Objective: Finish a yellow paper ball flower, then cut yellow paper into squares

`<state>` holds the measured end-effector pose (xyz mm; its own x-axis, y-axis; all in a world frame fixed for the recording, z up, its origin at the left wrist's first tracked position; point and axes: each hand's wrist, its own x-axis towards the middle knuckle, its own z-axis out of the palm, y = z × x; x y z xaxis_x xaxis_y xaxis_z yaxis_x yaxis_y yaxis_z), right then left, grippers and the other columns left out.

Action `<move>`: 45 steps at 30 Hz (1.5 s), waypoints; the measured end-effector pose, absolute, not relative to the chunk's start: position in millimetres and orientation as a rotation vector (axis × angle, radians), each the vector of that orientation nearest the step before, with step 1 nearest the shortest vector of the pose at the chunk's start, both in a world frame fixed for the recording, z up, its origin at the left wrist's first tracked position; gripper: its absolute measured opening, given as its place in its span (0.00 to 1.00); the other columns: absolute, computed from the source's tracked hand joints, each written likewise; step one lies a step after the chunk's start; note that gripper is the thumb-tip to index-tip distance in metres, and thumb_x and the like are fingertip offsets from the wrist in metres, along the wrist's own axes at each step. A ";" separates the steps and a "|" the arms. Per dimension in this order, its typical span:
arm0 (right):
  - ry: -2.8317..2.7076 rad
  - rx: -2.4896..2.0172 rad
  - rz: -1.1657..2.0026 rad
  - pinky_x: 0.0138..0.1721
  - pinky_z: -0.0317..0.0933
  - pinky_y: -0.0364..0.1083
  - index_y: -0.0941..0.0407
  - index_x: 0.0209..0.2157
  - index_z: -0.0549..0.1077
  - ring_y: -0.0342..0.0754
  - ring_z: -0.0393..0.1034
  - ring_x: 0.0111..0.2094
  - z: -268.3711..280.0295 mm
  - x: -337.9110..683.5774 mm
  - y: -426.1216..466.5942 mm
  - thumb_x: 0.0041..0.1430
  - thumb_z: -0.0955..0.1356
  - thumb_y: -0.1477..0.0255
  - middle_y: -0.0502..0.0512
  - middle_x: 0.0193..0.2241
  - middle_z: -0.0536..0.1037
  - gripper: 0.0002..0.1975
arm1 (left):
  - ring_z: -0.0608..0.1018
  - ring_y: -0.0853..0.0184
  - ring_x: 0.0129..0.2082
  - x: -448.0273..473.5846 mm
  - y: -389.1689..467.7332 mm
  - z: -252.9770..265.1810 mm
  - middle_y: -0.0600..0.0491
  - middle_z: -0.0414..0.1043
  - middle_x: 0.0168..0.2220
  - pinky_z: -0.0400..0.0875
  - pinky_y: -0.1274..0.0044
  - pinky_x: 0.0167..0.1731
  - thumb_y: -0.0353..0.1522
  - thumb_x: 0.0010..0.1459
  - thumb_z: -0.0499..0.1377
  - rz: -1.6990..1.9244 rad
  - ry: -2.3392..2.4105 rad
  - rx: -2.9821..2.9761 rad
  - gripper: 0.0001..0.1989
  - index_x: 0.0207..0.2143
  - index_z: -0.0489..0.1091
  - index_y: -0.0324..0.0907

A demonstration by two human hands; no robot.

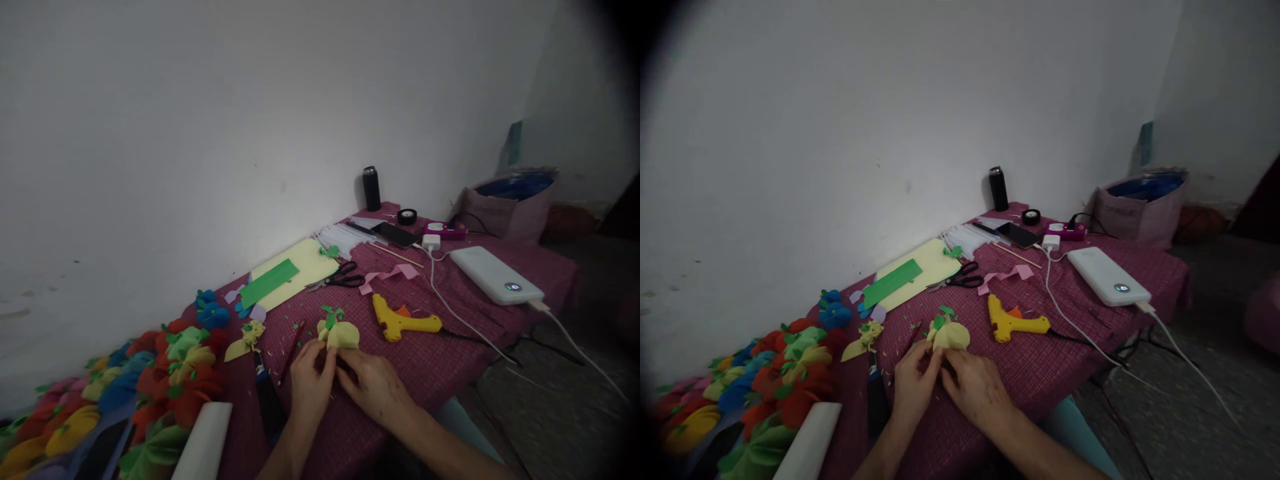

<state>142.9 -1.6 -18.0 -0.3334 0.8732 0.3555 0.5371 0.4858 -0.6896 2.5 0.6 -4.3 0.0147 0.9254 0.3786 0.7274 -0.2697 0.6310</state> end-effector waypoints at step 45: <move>-1.932 -1.415 0.283 0.26 0.54 0.41 0.55 0.25 0.72 0.43 0.68 0.25 -24.1 142.8 7.3 0.59 0.59 0.70 0.51 0.23 0.74 0.14 | 0.76 0.67 0.32 1.1 1.3 -18.8 0.50 0.73 0.33 0.68 0.77 0.31 0.31 0.58 0.49 1.155 1.789 1.914 0.08 0.38 0.64 0.41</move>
<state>142.8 7.3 -24.1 -0.1441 0.8986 0.4144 0.7419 0.3752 -0.5556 1.1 1.3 -18.8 -0.0850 0.9301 0.3573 0.7082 -0.1959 0.6783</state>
